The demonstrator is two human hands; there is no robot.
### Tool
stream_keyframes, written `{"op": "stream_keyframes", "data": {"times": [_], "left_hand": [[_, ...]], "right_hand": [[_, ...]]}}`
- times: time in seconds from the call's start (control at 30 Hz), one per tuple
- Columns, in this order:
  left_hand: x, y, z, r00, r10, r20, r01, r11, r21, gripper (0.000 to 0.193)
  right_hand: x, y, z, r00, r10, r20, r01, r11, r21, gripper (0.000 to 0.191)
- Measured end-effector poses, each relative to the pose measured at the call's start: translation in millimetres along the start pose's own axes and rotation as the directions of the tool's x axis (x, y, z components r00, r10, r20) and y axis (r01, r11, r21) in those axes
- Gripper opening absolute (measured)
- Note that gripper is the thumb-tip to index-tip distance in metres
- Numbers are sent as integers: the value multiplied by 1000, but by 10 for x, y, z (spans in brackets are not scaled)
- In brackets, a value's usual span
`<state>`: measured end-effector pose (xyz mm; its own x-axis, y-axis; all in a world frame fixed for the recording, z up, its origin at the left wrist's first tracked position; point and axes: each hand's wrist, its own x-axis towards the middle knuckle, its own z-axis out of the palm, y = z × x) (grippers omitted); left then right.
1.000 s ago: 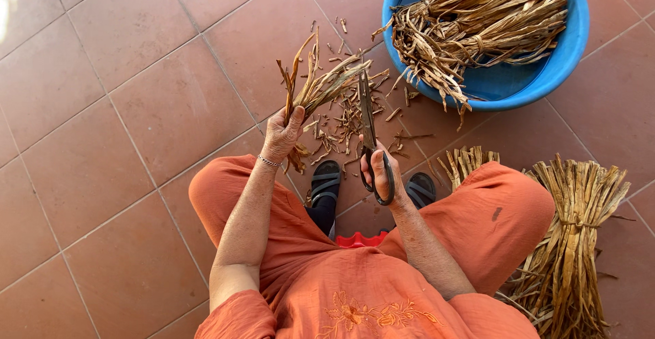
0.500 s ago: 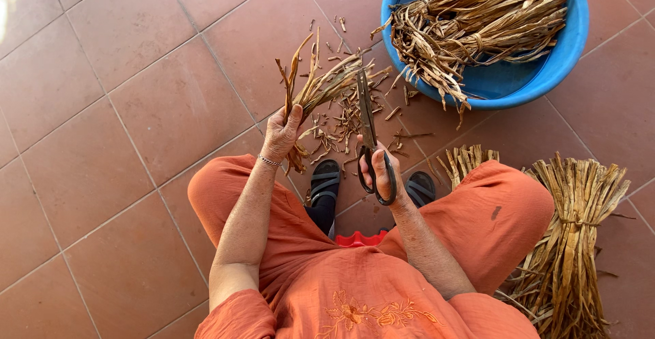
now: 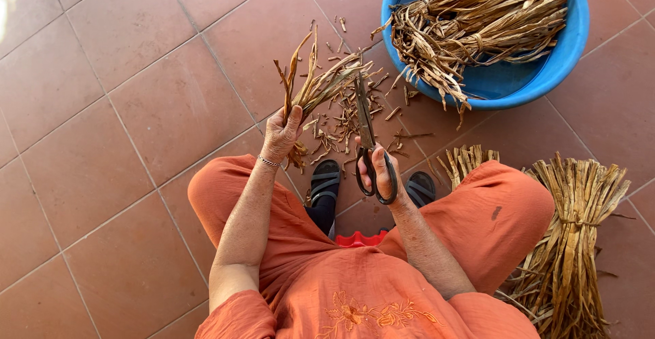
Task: The person sits on a tiled floor and processes dried plant stalks by hand. They separate the stalks, trim them with scissors, bundle them, and place the finished bundles into a blue basin. The person also handles a wire rack and a woven mat during the process.
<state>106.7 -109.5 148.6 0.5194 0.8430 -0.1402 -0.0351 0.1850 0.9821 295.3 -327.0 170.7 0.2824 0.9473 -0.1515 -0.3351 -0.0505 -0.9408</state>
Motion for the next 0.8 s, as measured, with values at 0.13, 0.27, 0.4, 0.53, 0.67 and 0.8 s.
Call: {"op": "stream_keyframes", "data": {"times": [0.13,0.27,0.4,0.53,0.67,0.8], "left_hand": [[-11,-18,3,1000,3,22,-4,999,49,43],[-27,7,7,997,-19,73,12,996,87,41],[-53,71,60,989,-82,122,75,996,57,39],[-107,149,97,980,-132,148,110,983,145,43],[-109,209,134,983,-115,145,92,983,157,45],[-103,277,155,992,-34,124,-18,917,399,46]], "right_hand": [[-4,-28,-32,1000,-26,-15,26,999,-29,87],[-5,-24,-40,994,-91,-62,80,984,-162,82],[52,9,-49,983,-178,-49,163,963,-213,80],[67,23,-76,984,-168,-64,147,956,-255,77],[38,15,-62,992,-82,-93,62,977,-202,74],[25,-21,-36,982,-157,-107,129,965,-229,73]]}}
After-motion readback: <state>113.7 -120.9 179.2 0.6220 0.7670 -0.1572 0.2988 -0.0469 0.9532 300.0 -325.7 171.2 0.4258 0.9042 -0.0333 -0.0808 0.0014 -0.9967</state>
